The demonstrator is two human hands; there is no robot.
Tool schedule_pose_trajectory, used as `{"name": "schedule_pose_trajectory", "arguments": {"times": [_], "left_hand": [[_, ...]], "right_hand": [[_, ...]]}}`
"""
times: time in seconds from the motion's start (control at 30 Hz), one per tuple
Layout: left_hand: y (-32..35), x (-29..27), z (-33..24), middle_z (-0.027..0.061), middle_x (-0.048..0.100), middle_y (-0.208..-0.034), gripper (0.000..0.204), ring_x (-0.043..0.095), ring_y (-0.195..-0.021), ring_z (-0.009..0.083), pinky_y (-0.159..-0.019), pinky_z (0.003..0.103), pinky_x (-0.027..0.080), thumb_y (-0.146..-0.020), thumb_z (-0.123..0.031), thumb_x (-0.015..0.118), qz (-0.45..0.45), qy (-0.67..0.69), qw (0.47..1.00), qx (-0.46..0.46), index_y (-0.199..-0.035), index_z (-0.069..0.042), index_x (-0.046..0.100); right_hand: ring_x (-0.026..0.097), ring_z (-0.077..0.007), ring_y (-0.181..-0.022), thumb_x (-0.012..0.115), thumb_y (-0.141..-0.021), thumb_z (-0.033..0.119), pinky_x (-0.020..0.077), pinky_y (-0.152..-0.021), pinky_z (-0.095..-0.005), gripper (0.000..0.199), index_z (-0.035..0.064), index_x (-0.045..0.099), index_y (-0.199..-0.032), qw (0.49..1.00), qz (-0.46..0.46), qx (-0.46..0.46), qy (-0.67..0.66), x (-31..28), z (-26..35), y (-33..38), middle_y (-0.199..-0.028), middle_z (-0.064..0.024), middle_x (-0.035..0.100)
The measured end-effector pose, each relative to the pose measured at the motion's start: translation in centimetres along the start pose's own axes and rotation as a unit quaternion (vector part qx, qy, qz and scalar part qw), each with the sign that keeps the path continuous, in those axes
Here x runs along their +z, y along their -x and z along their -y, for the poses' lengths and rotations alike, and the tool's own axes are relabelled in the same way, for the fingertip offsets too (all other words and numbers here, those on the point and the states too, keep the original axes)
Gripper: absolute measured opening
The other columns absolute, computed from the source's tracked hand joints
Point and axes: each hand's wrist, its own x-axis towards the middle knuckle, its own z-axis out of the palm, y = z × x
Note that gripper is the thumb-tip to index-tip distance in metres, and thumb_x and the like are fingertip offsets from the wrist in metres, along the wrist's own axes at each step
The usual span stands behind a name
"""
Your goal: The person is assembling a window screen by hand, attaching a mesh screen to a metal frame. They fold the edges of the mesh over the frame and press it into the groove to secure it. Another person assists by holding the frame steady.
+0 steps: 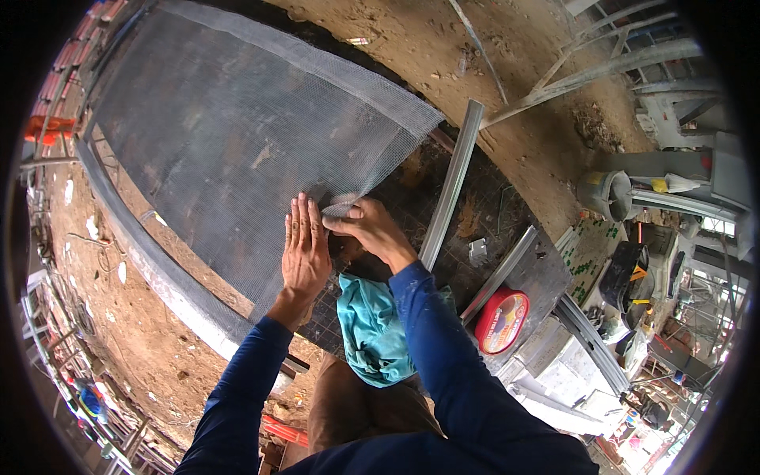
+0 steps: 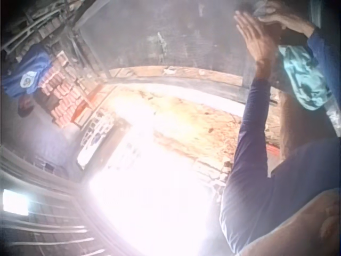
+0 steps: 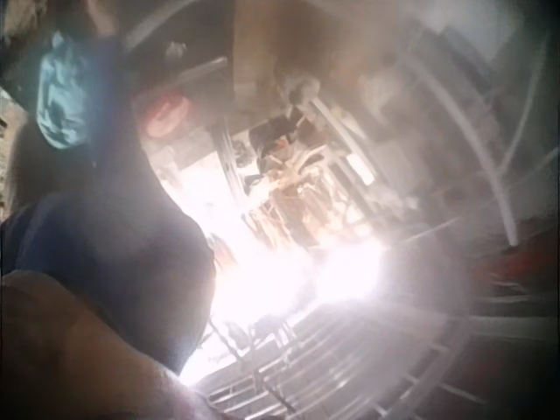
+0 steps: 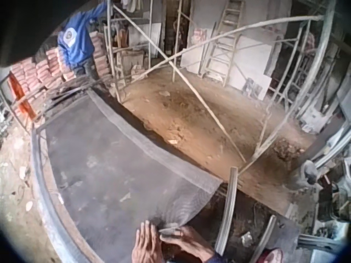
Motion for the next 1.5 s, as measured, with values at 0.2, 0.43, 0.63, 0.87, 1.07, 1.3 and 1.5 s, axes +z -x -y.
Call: {"name": "schedule_pose_trajectory", "arguments": {"times": [0.2, 0.43, 0.63, 0.87, 1.07, 1.3, 1.5], "left_hand": [[-0.3, 0.5, 0.5, 0.0338, 0.028, -0.181, 0.068, 0.027, -0.170, 0.0491, -0.138, 0.058, 0.026, -0.112, -0.010, 0.056, 0.004, 0.002, 1.000, 0.004, -0.172, 0.009, 0.030], [-0.5, 0.3, 0.6, 0.0342, 0.028, -0.181, 0.070, 0.026, -0.170, 0.0491, -0.139, 0.058, 0.025, -0.112, -0.012, 0.057, 0.011, 0.011, 1.000, 0.009, -0.173, 0.009, 0.030], [-0.7, 0.2, 0.5, 0.0350, 0.030, -0.179, 0.065, 0.028, -0.169, 0.0494, -0.138, 0.059, 0.026, -0.114, -0.013, 0.053, 0.021, 0.004, 1.000, 0.010, -0.171, 0.011, 0.032], [-0.6, 0.3, 0.5, 0.0340, 0.029, -0.180, 0.065, 0.027, -0.170, 0.0491, -0.138, 0.059, 0.026, -0.115, -0.014, 0.052, 0.032, -0.007, 0.999, 0.001, -0.171, 0.010, 0.031], [-0.4, 0.2, 0.5, 0.0303, 0.028, -0.182, 0.063, 0.027, -0.171, 0.0444, -0.139, 0.057, 0.026, -0.116, -0.016, 0.049, 0.049, -0.028, 0.998, -0.008, -0.172, 0.008, 0.033], [-0.2, 0.2, 1.1, 0.0260, 0.027, -0.184, 0.072, 0.025, -0.172, 0.0431, -0.139, 0.057, 0.025, -0.112, -0.014, 0.058, 0.055, -0.013, 0.998, -0.003, -0.175, 0.003, 0.028], [-0.3, 0.2, 0.8, 0.0267, 0.027, -0.184, 0.073, 0.025, -0.172, 0.0427, -0.139, 0.057, 0.025, -0.111, -0.015, 0.061, 0.045, 0.009, 0.999, -0.016, -0.175, 0.003, 0.030]], "right_hand": [[0.063, -0.0290, -0.146, 0.073, -0.109, 0.006, 0.0546, -0.118, -0.0405, 0.071, -0.0003, 0.041, -0.172, 0.989, 0.004, -0.043, -0.140, -4.5, 1.9, 0.6, -0.166, -0.0222, 0.058], [0.075, -0.0295, -0.126, 0.081, -0.106, 0.017, 0.0601, -0.105, -0.0392, 0.068, 0.0003, 0.053, -0.165, 0.995, -0.037, -0.070, -0.057, -5.7, 1.2, -2.0, -0.152, -0.0213, 0.070], [0.078, -0.0213, -0.107, 0.091, -0.097, 0.036, 0.0606, -0.090, -0.0346, 0.062, -0.0025, 0.073, -0.142, 0.982, -0.170, -0.076, 0.021, -4.1, 1.7, -3.0, -0.123, -0.0151, 0.083], [0.077, -0.0135, -0.087, 0.094, -0.096, 0.036, 0.0607, -0.077, -0.0302, 0.036, 0.0026, 0.083, -0.106, 0.958, -0.282, -0.056, -0.006, -1.7, 2.0, -3.5, -0.098, -0.0052, 0.083], [0.068, -0.0086, -0.073, 0.098, -0.092, 0.035, 0.0542, -0.063, -0.0264, 0.036, 0.0046, 0.077, -0.094, 0.930, -0.359, -0.057, 0.047, -0.9, 1.5, -4.7, -0.086, -0.0003, 0.077], [0.057, -0.0063, -0.063, 0.098, -0.092, 0.035, 0.0467, -0.057, -0.0235, 0.039, 0.0075, 0.070, -0.086, 0.925, -0.365, -0.108, 0.003, -0.1, 1.3, -5.7, -0.078, 0.0021, 0.068], [0.071, -0.0138, -0.092, 0.090, -0.100, 0.031, 0.0595, -0.081, -0.0321, 0.039, 0.0006, 0.071, -0.114, 0.957, -0.287, -0.049, -0.014, -1.0, 1.2, -3.9, -0.105, -0.0079, 0.076]]}}
